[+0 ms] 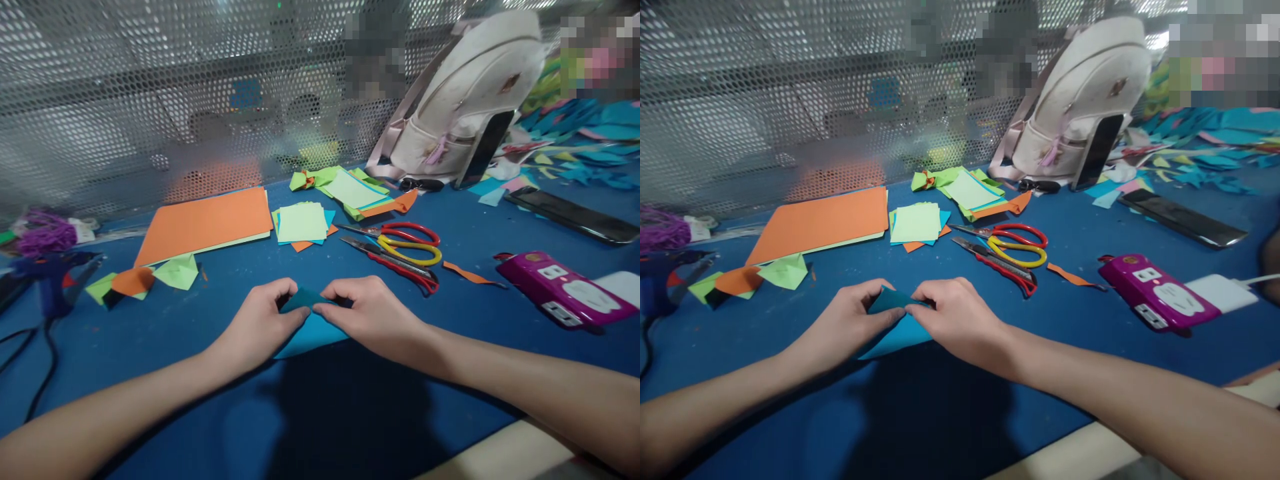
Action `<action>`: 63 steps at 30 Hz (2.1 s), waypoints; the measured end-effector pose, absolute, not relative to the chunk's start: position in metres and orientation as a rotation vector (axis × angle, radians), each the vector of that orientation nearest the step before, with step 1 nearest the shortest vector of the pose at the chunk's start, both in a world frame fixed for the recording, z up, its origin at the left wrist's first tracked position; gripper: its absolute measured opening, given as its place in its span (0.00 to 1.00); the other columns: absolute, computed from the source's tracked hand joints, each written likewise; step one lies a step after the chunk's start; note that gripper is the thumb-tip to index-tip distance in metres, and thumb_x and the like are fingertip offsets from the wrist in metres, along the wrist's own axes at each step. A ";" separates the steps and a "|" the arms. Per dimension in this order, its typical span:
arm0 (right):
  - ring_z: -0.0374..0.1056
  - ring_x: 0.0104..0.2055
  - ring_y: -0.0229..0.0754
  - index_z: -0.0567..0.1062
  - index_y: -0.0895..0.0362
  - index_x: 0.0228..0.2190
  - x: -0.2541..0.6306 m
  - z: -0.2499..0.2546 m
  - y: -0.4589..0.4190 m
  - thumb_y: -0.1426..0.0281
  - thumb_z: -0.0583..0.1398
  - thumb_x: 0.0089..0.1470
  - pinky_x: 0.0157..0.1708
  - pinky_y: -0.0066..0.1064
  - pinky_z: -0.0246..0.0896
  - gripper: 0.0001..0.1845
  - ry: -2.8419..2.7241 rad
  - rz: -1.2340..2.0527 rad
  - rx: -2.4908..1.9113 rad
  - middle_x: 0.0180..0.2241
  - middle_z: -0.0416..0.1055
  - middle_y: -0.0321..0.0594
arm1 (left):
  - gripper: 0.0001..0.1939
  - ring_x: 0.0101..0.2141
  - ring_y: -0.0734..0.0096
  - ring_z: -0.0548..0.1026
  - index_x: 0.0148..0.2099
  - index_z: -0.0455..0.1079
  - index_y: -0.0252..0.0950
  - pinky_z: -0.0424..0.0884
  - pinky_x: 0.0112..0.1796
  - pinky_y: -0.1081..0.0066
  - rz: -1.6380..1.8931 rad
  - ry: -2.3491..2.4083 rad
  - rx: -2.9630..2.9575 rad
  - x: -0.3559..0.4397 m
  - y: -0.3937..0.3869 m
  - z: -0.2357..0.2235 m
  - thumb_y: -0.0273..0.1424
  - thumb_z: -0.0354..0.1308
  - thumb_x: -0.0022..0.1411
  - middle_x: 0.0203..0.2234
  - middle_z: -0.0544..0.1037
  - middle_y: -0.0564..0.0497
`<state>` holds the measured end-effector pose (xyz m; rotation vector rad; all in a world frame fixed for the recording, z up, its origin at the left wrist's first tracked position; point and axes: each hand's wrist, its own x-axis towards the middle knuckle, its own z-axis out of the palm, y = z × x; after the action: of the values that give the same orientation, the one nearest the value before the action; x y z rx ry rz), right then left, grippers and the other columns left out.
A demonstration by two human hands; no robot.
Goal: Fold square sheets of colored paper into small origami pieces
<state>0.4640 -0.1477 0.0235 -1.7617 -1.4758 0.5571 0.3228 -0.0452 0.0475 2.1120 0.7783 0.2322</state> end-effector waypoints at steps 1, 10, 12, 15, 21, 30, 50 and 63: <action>0.60 0.23 0.32 0.74 0.58 0.23 0.464 0.024 -0.148 0.70 0.57 0.52 0.22 0.25 0.49 0.09 -1.487 0.565 -1.756 0.20 0.69 0.32 | 0.07 0.25 0.74 0.61 0.24 0.61 0.36 0.56 0.25 0.74 0.238 0.777 2.119 0.323 -0.045 0.047 0.31 0.54 0.52 0.19 0.62 0.58; 0.55 0.22 0.31 0.73 0.59 0.23 0.462 0.027 -0.146 0.71 0.58 0.49 0.21 0.24 0.46 0.07 -1.492 0.582 -1.766 0.19 0.64 0.30 | 0.07 0.23 0.76 0.55 0.23 0.57 0.36 0.53 0.25 0.74 0.246 0.755 2.159 0.322 -0.047 0.044 0.28 0.53 0.50 0.18 0.55 0.60; 0.54 0.22 0.31 0.72 0.59 0.22 0.462 0.027 -0.146 0.71 0.58 0.49 0.21 0.24 0.45 0.08 -1.484 0.577 -1.788 0.18 0.62 0.30 | 0.06 0.24 0.76 0.56 0.24 0.59 0.36 0.53 0.25 0.74 0.237 0.746 2.153 0.322 -0.047 0.044 0.27 0.53 0.50 0.19 0.56 0.60; 0.54 0.22 0.31 0.71 0.59 0.21 0.463 0.027 -0.146 0.71 0.58 0.48 0.22 0.24 0.45 0.07 -1.474 0.552 -1.807 0.18 0.61 0.30 | 0.01 0.25 0.75 0.61 0.28 0.64 0.35 0.57 0.27 0.74 0.204 0.728 2.092 0.321 -0.045 0.044 0.28 0.52 0.51 0.21 0.63 0.59; 0.53 0.22 0.31 0.70 0.59 0.21 0.463 0.027 -0.147 0.72 0.58 0.46 0.21 0.23 0.45 0.06 -1.443 0.563 -1.805 0.18 0.61 0.30 | 0.01 0.26 0.74 0.62 0.29 0.65 0.35 0.59 0.27 0.75 0.177 0.722 2.086 0.322 -0.045 0.049 0.27 0.53 0.50 0.21 0.65 0.59; 0.52 0.21 0.30 0.68 0.59 0.18 0.455 0.024 -0.147 0.75 0.59 0.45 0.22 0.22 0.45 0.08 -1.537 0.400 -1.745 0.16 0.59 0.29 | 0.05 0.28 0.71 0.67 0.33 0.67 0.36 0.59 0.27 0.74 0.137 0.711 2.233 0.320 -0.047 0.044 0.27 0.51 0.52 0.24 0.71 0.57; 0.49 0.21 0.30 0.67 0.58 0.18 0.460 0.031 -0.147 0.73 0.57 0.46 0.20 0.23 0.43 0.08 -1.404 0.607 -1.811 0.16 0.54 0.28 | 0.07 0.26 0.75 0.60 0.29 0.64 0.36 0.57 0.27 0.75 0.253 0.690 2.128 0.320 -0.047 0.042 0.32 0.50 0.57 0.21 0.63 0.58; 0.57 0.23 0.31 0.69 0.59 0.21 0.462 0.028 -0.145 0.73 0.58 0.49 0.23 0.22 0.51 0.07 -1.349 0.618 -1.627 0.19 0.63 0.31 | 0.10 0.23 0.77 0.55 0.23 0.58 0.36 0.53 0.23 0.76 0.233 0.678 2.069 0.322 -0.048 0.043 0.31 0.50 0.56 0.18 0.57 0.59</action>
<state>0.4622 -0.1446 0.0283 -1.6271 -1.3493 0.6177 0.3222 -0.0481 0.0432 2.0691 0.6785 0.2331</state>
